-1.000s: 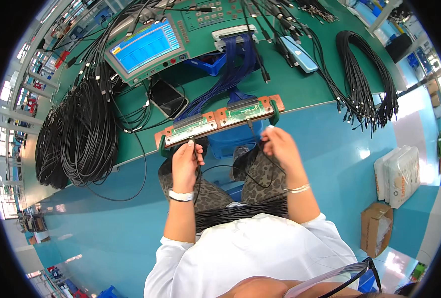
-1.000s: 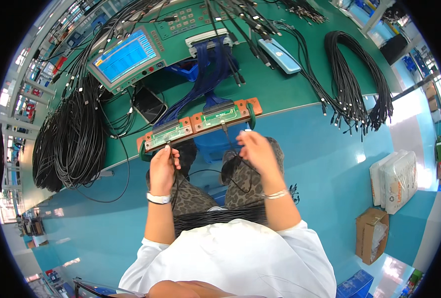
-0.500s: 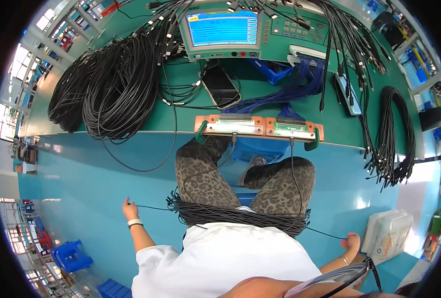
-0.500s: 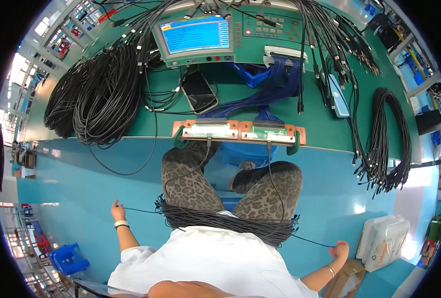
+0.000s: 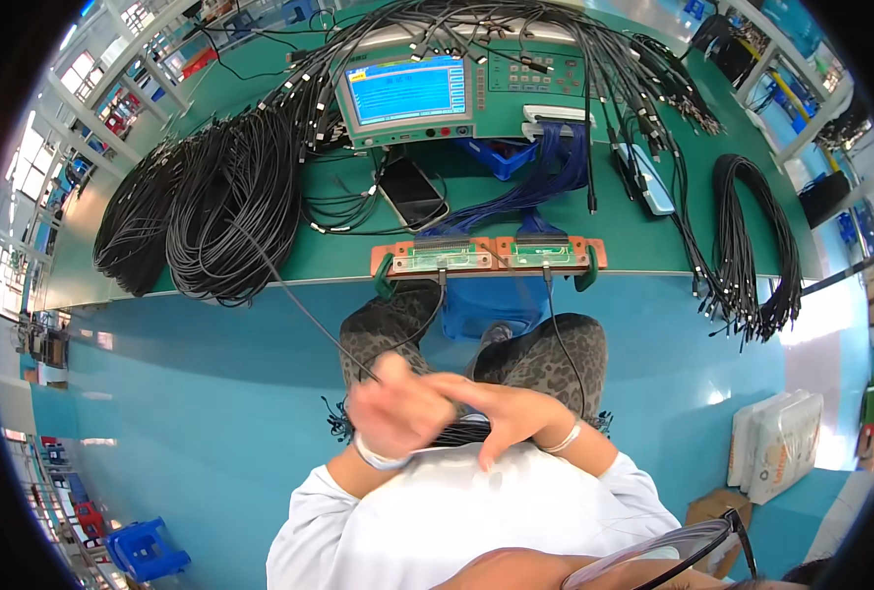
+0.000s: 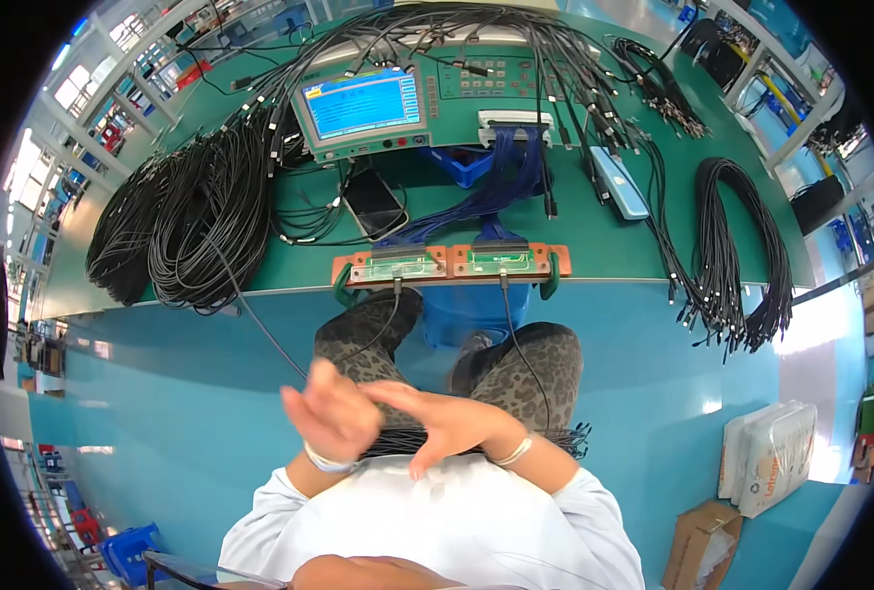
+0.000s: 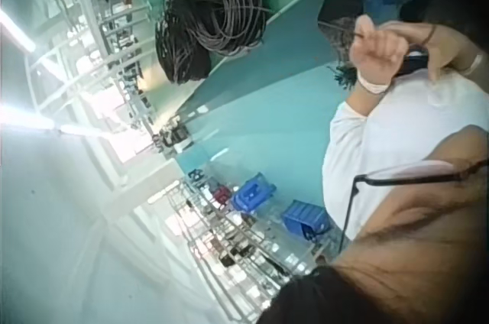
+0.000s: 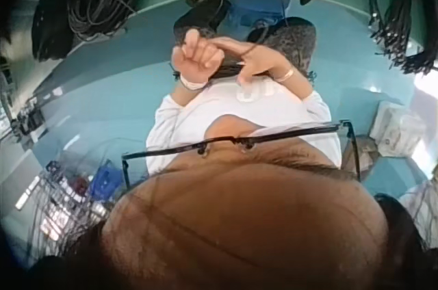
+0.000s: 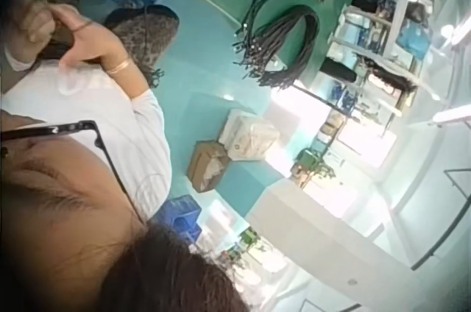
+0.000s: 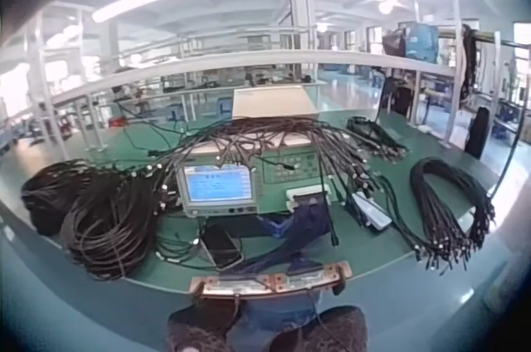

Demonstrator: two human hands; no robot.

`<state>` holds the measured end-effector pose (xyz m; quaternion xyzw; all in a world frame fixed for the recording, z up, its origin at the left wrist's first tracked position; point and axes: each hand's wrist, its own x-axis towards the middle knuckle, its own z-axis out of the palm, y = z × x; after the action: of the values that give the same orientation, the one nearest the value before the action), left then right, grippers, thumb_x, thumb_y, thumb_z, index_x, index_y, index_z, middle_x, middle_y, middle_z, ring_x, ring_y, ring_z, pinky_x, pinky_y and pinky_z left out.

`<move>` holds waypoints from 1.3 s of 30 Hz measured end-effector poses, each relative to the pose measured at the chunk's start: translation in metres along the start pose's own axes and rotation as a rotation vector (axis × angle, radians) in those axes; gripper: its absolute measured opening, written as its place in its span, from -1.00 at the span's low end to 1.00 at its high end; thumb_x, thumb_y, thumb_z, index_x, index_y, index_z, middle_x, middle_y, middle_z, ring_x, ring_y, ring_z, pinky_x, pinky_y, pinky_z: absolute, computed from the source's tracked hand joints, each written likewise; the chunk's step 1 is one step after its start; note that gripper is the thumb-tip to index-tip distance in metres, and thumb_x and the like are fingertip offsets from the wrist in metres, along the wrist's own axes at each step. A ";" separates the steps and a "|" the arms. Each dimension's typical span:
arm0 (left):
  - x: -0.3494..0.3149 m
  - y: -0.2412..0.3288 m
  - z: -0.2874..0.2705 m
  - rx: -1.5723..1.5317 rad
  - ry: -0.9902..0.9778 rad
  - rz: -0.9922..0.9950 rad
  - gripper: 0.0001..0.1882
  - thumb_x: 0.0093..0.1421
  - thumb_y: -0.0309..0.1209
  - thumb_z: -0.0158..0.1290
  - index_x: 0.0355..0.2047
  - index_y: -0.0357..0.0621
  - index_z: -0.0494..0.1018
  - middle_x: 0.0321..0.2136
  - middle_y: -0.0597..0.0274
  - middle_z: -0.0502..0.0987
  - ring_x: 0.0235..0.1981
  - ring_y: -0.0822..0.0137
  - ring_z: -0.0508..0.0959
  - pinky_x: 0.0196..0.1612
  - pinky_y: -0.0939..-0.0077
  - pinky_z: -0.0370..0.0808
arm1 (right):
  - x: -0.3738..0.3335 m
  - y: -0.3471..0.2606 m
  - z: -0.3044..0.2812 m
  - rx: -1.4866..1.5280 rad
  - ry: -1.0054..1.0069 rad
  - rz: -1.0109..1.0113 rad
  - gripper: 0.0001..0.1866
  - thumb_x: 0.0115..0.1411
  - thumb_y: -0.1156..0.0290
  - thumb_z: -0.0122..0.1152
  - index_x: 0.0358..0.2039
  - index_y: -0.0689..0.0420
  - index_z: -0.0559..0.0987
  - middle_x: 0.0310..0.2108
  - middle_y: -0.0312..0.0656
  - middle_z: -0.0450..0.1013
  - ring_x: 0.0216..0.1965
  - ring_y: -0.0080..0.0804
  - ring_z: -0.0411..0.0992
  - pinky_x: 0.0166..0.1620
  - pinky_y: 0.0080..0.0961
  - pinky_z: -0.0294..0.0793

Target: Testing the connectivity and quality of electrical wire harnesses using a specialized testing console.

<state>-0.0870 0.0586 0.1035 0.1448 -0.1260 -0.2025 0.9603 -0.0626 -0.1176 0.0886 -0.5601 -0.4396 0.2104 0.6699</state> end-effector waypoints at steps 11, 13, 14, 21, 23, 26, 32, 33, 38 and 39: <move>-0.084 0.150 0.047 0.038 -0.425 0.689 -0.73 0.14 -0.25 -0.05 -0.58 -0.09 0.18 -0.79 0.44 0.07 -0.79 0.57 0.07 -0.73 0.66 0.04 | -0.154 -0.136 -0.053 0.779 0.444 -0.967 -0.66 0.23 0.21 -0.18 -0.61 0.12 0.26 -0.78 -0.29 0.20 -0.78 -0.61 0.15 -0.67 -0.64 0.17; -0.110 0.183 0.035 0.064 -0.291 0.698 -0.73 0.15 -0.24 -0.08 -0.56 -0.10 0.18 -0.79 0.44 0.05 -0.79 0.57 0.04 -0.72 0.66 0.02 | -0.216 -0.139 -0.065 0.722 0.755 -0.916 -0.66 0.23 0.19 -0.17 -0.61 0.11 0.23 -0.79 -0.32 0.10 -0.78 -0.63 0.06 -0.71 -0.67 0.08; -0.120 0.196 0.024 0.065 -0.158 0.737 -0.73 0.16 -0.24 -0.10 -0.55 -0.11 0.17 -0.79 0.44 0.03 -0.78 0.57 0.02 -0.72 0.67 0.00 | -0.247 -0.137 -0.071 0.688 1.055 -0.881 -0.65 0.23 0.17 -0.16 -0.61 0.10 0.21 -0.80 -0.35 0.01 -0.79 -0.64 -0.04 -0.74 -0.71 -0.02; -0.123 0.218 -0.079 -0.139 0.842 1.104 -0.76 0.24 -0.32 -0.25 -0.50 -0.21 0.20 -0.70 0.35 0.08 -0.73 0.53 -0.01 -0.68 0.64 -0.05 | -0.373 -0.069 -0.081 0.590 2.212 -1.056 -0.66 0.19 0.15 -0.07 -0.56 0.13 0.24 -0.75 -0.37 -0.01 -0.77 -0.64 -0.09 -0.74 -0.70 -0.07; -0.119 0.215 -0.084 -0.069 0.947 1.161 -0.75 0.25 -0.32 -0.27 -0.48 -0.23 0.21 -0.69 0.34 0.09 -0.73 0.52 0.00 -0.68 0.64 -0.03 | -0.369 -0.063 -0.079 0.398 2.225 -0.894 -0.70 0.19 0.19 -0.05 -0.51 0.15 0.28 -0.73 -0.38 0.00 -0.75 -0.67 -0.08 -0.73 -0.73 -0.07; -0.104 0.206 -0.073 0.071 1.159 1.274 -0.74 0.26 -0.33 -0.30 -0.46 -0.27 0.23 -0.67 0.33 0.11 -0.73 0.51 0.01 -0.67 0.63 -0.01 | -0.330 -0.076 -0.085 0.195 2.252 -0.477 -0.77 0.19 0.25 -0.06 -0.43 0.17 0.34 -0.71 -0.40 0.00 -0.73 -0.70 -0.06 -0.72 -0.75 -0.07; -0.020 0.114 -0.067 0.945 0.877 0.487 -0.70 0.25 -0.23 -0.23 -0.47 -0.17 0.34 -0.70 0.48 0.15 -0.71 0.64 0.11 -0.70 0.79 0.00 | -0.157 -0.033 -0.096 -0.084 1.499 0.309 -0.74 0.23 0.25 -0.15 -0.31 0.17 0.43 -0.59 -0.42 0.24 -0.56 -0.73 0.18 -0.57 -0.76 0.15; -0.005 0.082 -0.075 1.277 0.783 0.429 -0.68 0.26 -0.23 -0.25 -0.52 -0.14 0.32 -0.70 0.50 0.15 -0.71 0.65 0.10 -0.69 0.78 0.01 | -0.128 -0.013 -0.092 -0.179 1.336 0.383 -0.72 0.23 0.21 -0.13 -0.31 0.16 0.43 -0.44 -0.31 0.38 -0.41 -0.60 0.34 -0.41 -0.68 0.34; 0.051 -0.004 -0.103 1.507 0.578 0.169 -0.66 0.27 -0.19 -0.29 -0.49 -0.15 0.32 -0.65 0.44 0.21 -0.67 0.60 0.15 -0.62 0.75 0.10 | -0.041 0.057 -0.089 0.132 1.209 0.373 -0.70 0.24 0.22 -0.14 -0.37 0.22 0.40 -0.47 -0.23 0.36 -0.46 -0.50 0.36 -0.40 -0.61 0.40; 0.061 -0.012 -0.107 1.569 0.519 0.274 -0.65 0.28 -0.20 -0.29 -0.48 -0.18 0.32 -0.63 0.41 0.22 -0.67 0.58 0.16 -0.62 0.73 0.11 | -0.034 0.063 -0.088 0.176 1.214 0.359 -0.71 0.24 0.24 -0.15 -0.40 0.22 0.39 -0.53 -0.26 0.33 -0.51 -0.54 0.32 -0.45 -0.64 0.34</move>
<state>-0.0051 0.0467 0.0116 0.7965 -0.0218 0.1023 0.5955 0.0050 -0.1762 0.0192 -0.5873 0.1377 -0.0001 0.7976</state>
